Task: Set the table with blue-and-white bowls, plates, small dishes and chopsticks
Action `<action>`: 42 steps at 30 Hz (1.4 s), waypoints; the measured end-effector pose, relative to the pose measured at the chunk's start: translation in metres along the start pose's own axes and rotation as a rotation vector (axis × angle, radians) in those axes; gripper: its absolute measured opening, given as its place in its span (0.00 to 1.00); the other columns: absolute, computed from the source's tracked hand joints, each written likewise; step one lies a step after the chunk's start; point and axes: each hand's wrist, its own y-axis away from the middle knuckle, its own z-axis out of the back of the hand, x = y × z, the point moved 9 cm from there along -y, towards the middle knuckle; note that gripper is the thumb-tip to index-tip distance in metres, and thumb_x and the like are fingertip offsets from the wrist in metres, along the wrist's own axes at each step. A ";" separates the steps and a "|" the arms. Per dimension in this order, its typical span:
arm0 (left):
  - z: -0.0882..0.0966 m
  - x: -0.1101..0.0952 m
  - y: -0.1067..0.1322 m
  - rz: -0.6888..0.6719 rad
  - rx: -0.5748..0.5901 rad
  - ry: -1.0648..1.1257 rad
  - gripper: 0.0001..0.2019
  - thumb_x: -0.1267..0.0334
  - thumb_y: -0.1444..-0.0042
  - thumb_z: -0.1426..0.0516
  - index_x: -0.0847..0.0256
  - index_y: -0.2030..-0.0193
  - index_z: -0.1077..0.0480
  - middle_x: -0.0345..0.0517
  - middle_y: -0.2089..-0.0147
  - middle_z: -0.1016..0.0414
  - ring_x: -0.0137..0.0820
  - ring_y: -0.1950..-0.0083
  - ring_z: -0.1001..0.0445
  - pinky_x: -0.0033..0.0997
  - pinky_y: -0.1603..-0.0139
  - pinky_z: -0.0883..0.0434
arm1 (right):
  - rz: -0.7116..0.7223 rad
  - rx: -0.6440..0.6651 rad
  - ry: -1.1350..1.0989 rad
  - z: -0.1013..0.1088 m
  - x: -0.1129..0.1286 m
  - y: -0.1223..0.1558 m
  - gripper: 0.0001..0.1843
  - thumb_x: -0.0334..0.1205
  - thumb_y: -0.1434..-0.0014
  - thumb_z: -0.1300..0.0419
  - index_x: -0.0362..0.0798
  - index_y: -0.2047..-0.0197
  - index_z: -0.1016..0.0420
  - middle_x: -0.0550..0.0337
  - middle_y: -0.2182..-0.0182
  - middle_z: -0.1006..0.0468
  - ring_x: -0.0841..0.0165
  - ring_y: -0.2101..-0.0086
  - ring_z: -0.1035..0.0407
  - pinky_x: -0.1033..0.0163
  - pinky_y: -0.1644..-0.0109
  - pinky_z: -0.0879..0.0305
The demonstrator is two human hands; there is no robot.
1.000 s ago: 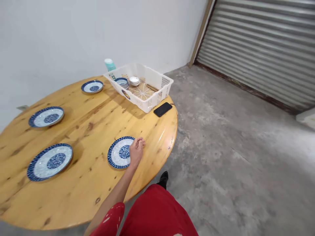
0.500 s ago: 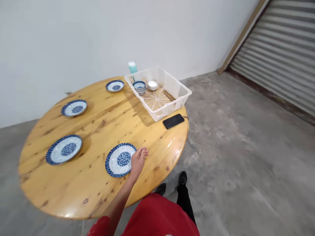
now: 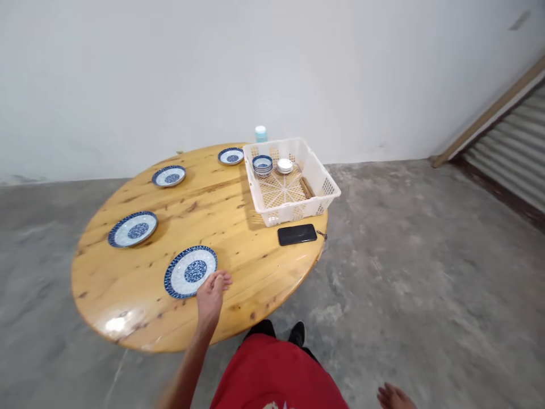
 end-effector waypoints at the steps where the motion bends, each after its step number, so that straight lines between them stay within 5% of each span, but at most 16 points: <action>1: 0.000 -0.001 0.006 0.000 -0.012 -0.008 0.16 0.50 0.48 0.44 0.62 0.62 0.26 0.48 0.66 0.20 0.37 0.66 0.21 0.34 0.64 0.25 | -0.039 -0.031 -0.095 0.007 0.001 -0.022 0.25 0.68 0.61 0.37 0.55 0.77 0.32 0.57 0.77 0.23 0.49 0.70 0.21 0.47 0.64 0.22; 3: 0.005 -0.005 0.015 -0.007 -0.044 -0.040 0.15 0.51 0.48 0.44 0.60 0.63 0.26 0.47 0.66 0.20 0.37 0.66 0.21 0.35 0.64 0.24 | -0.076 -0.072 -0.267 0.018 0.014 -0.056 0.24 0.66 0.69 0.37 0.55 0.77 0.31 0.57 0.79 0.22 0.46 0.71 0.21 0.44 0.61 0.22; 7: 0.022 -0.018 0.013 -0.017 -0.127 -0.110 0.13 0.53 0.48 0.44 0.59 0.63 0.25 0.46 0.67 0.20 0.39 0.66 0.20 0.37 0.62 0.23 | -0.027 -0.042 -0.339 0.015 0.072 -0.093 0.23 0.60 0.69 0.35 0.53 0.73 0.26 0.56 0.76 0.19 0.49 0.69 0.20 0.46 0.60 0.22; 14: 0.024 -0.079 -0.044 -0.124 -0.166 -0.071 0.14 0.53 0.46 0.44 0.59 0.61 0.25 0.46 0.65 0.20 0.37 0.64 0.21 0.37 0.58 0.23 | 0.107 -0.042 -0.458 0.010 0.192 -0.123 0.25 0.55 0.67 0.31 0.50 0.67 0.25 0.58 0.74 0.19 0.58 0.72 0.22 0.56 0.66 0.24; 20: -0.023 -0.158 -0.089 -0.301 0.007 -0.006 0.13 0.55 0.42 0.45 0.61 0.60 0.26 0.46 0.63 0.20 0.32 0.64 0.21 0.30 0.60 0.25 | 0.387 -0.100 -0.481 0.047 0.345 -0.122 0.27 0.53 0.63 0.29 0.46 0.61 0.23 0.56 0.72 0.20 0.66 0.73 0.25 0.63 0.70 0.28; 25: -0.081 -0.199 -0.124 -0.364 0.162 0.023 0.15 0.56 0.41 0.47 0.62 0.56 0.27 0.47 0.60 0.20 0.32 0.62 0.21 0.30 0.60 0.26 | 0.672 -0.018 -0.379 0.046 0.482 -0.089 0.24 0.54 0.55 0.30 0.46 0.60 0.22 0.54 0.70 0.19 0.66 0.73 0.26 0.63 0.70 0.30; 29: -0.128 -0.217 -0.157 -0.341 0.235 0.087 0.18 0.56 0.42 0.47 0.64 0.51 0.29 0.51 0.56 0.21 0.35 0.55 0.21 0.33 0.57 0.25 | 0.844 0.117 -0.232 0.018 0.580 -0.078 0.20 0.53 0.48 0.32 0.47 0.58 0.21 0.55 0.68 0.19 0.67 0.72 0.25 0.62 0.68 0.29; 33: -0.168 -0.231 -0.192 -0.293 0.244 0.099 0.19 0.56 0.44 0.46 0.64 0.49 0.30 0.50 0.53 0.22 0.35 0.52 0.23 0.32 0.54 0.26 | 0.951 0.316 -0.087 -0.036 0.665 -0.092 0.20 0.54 0.46 0.33 0.47 0.57 0.22 0.54 0.66 0.18 0.66 0.70 0.25 0.61 0.66 0.28; 38: -0.214 -0.244 -0.241 -0.270 0.171 0.014 0.16 0.55 0.43 0.46 0.64 0.55 0.28 0.47 0.59 0.24 0.35 0.54 0.25 0.33 0.52 0.28 | 0.957 0.590 0.024 -0.123 0.744 -0.131 0.21 0.52 0.46 0.34 0.44 0.56 0.24 0.53 0.66 0.19 0.67 0.71 0.25 0.63 0.68 0.29; 42: -0.255 -0.228 -0.287 -0.145 0.136 0.047 0.12 0.55 0.44 0.44 0.62 0.66 0.31 0.45 0.65 0.27 0.33 0.59 0.27 0.34 0.54 0.29 | 0.894 0.715 0.068 -0.191 0.792 -0.160 0.15 0.43 0.47 0.35 0.43 0.59 0.25 0.54 0.67 0.20 0.69 0.71 0.26 0.65 0.68 0.30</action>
